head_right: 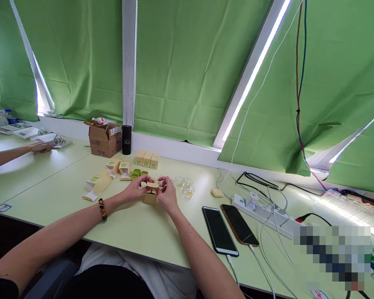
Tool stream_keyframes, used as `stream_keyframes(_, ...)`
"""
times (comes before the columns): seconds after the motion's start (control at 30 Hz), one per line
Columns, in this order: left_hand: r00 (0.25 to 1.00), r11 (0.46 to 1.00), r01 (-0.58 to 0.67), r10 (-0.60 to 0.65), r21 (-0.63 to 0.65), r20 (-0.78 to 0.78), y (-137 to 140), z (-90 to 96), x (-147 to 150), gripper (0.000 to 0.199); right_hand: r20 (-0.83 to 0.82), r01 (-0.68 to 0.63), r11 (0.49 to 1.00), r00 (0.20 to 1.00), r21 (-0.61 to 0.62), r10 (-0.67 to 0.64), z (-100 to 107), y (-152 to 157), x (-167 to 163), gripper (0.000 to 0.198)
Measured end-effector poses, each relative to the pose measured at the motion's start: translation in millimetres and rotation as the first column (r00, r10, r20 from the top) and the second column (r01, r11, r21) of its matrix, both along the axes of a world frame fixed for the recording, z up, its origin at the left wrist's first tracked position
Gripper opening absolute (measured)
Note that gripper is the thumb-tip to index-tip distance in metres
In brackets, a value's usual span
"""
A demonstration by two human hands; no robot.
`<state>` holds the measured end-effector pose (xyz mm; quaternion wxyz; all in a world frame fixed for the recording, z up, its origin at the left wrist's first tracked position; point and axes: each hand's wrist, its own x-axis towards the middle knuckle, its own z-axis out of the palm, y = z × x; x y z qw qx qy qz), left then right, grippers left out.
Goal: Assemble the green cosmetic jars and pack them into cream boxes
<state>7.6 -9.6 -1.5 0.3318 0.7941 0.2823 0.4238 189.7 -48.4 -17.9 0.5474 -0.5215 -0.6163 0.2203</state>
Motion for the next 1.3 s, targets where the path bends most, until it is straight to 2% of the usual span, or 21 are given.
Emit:
stream_keyframes(0.13,1.0,1.0,0.005,-0.005,0.003,0.009,-0.6,0.9,-0.9,0.011,0.074,0.023,0.997,0.997,0.074,-0.028,2.1,-4.7,-2.1,0.026)
stream_keyframes(0.33,1.0,1.0,0.004,-0.004,0.029,0.001,4.8,-3.4,-2.1,0.01,0.098,-0.026,0.993,0.995,0.118,0.014,6.6,-10.6,-2.2,0.023)
stream_keyframes(0.47,1.0,0.999,0.009,-0.008,0.039,-0.016,4.9,-2.1,-2.8,0.009,0.15,-0.059,0.98,0.988,0.189,0.03,12.2,-16.8,1.1,0.024)
stream_keyframes(0.7,1.0,0.998,-0.002,0.003,0.058,-0.017,1.6,2.0,-7.7,0.016,0.307,-0.106,0.967,0.951,0.232,0.03,11.0,-19.9,7.3,0.009)
stream_keyframes(0.8,0.999,0.989,-0.021,0.025,0.146,-0.024,0.1,6.3,-13.3,0.025,0.324,-0.118,0.952,0.946,0.281,0.021,8.9,-18.3,8.7,0.006)
stream_keyframes(0.93,0.994,0.926,-0.022,0.061,0.377,-0.091,-1.7,13.6,-21.1,0.01,0.337,-0.135,0.933,0.941,0.335,0.015,7.6,-17.1,9.5,0.005)
stream_keyframes(1.0,0.988,0.894,-0.004,0.074,0.447,-0.138,-1.9,15.3,-23.4,0.009,0.35,-0.14,0.929,0.937,0.342,0.012,7.4,-17.1,9.7,0.004)
stream_keyframes(1.13,0.975,0.858,0.029,0.09,0.512,-0.205,-0.6,13.5,-24.2,0.009,0.368,-0.135,0.928,0.93,0.347,-0.002,6.6,-17.0,10.1,0.003)
stream_keyframes(1.3,0.967,0.84,0.044,0.099,0.54,-0.234,0.0,10.3,-23.5,0.007,0.39,-0.147,0.926,0.921,0.347,0.0,5.9,-17.4,10.0,0.004)
